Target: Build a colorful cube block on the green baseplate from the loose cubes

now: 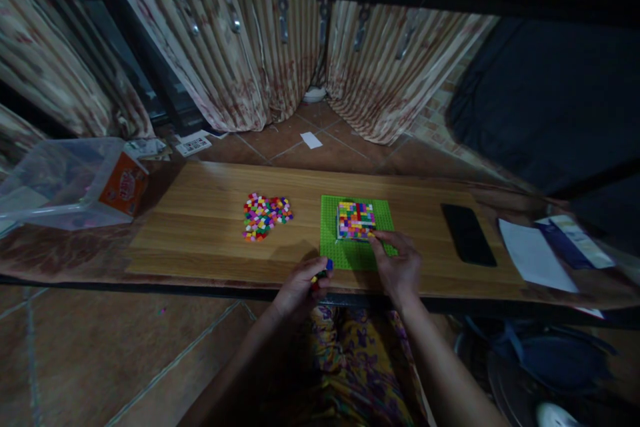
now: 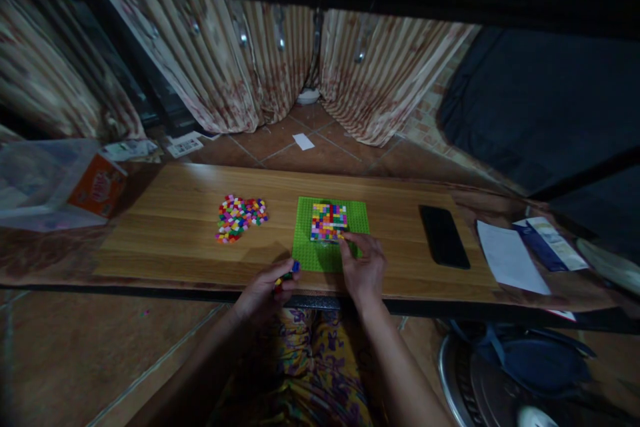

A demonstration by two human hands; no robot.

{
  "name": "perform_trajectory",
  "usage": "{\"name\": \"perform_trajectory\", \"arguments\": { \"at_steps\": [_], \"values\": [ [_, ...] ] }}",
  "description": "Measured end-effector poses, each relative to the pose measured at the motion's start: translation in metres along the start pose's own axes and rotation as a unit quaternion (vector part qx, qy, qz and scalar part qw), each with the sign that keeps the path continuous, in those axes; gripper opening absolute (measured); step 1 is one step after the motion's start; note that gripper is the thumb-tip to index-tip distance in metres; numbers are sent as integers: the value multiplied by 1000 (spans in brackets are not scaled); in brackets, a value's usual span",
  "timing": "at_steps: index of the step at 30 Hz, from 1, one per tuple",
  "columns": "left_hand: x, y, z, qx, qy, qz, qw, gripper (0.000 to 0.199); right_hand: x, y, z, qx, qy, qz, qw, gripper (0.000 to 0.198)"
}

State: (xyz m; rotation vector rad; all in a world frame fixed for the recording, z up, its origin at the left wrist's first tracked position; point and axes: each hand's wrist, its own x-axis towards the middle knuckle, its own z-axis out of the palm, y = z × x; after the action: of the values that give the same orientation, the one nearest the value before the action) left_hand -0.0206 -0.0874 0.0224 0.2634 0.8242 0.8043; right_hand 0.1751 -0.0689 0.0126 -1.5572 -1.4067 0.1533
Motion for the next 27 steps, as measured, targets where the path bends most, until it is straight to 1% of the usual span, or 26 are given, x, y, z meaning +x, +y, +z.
{"name": "perform_trajectory", "arguments": {
  "at_steps": [3, 7, 12, 20, 27],
  "values": [
    [0, 0, 0, 1, -2, 0, 1000, 31, -1, -3, -3, -11, 8, -8, 1000, 21],
    [-3, 1, 2, 3, -1, 5, 1000, 31, -1, -3, -6, -9, 20, 5, 1000, 23],
    [-4, 2, 3, 8, 5, 6, 1000, 32, -2, -5, -6, -16, 11, 6, 1000, 25],
    [-3, 2, 3, 18, 5, 6, 1000, 32, -1, -8, 14, -90, -30, -81, 992, 21],
    [-3, 2, 3, 23, -4, 7, 1000, 32, -3, -5, 15, -112, -28, -106, 988, 19]
  ]
}}
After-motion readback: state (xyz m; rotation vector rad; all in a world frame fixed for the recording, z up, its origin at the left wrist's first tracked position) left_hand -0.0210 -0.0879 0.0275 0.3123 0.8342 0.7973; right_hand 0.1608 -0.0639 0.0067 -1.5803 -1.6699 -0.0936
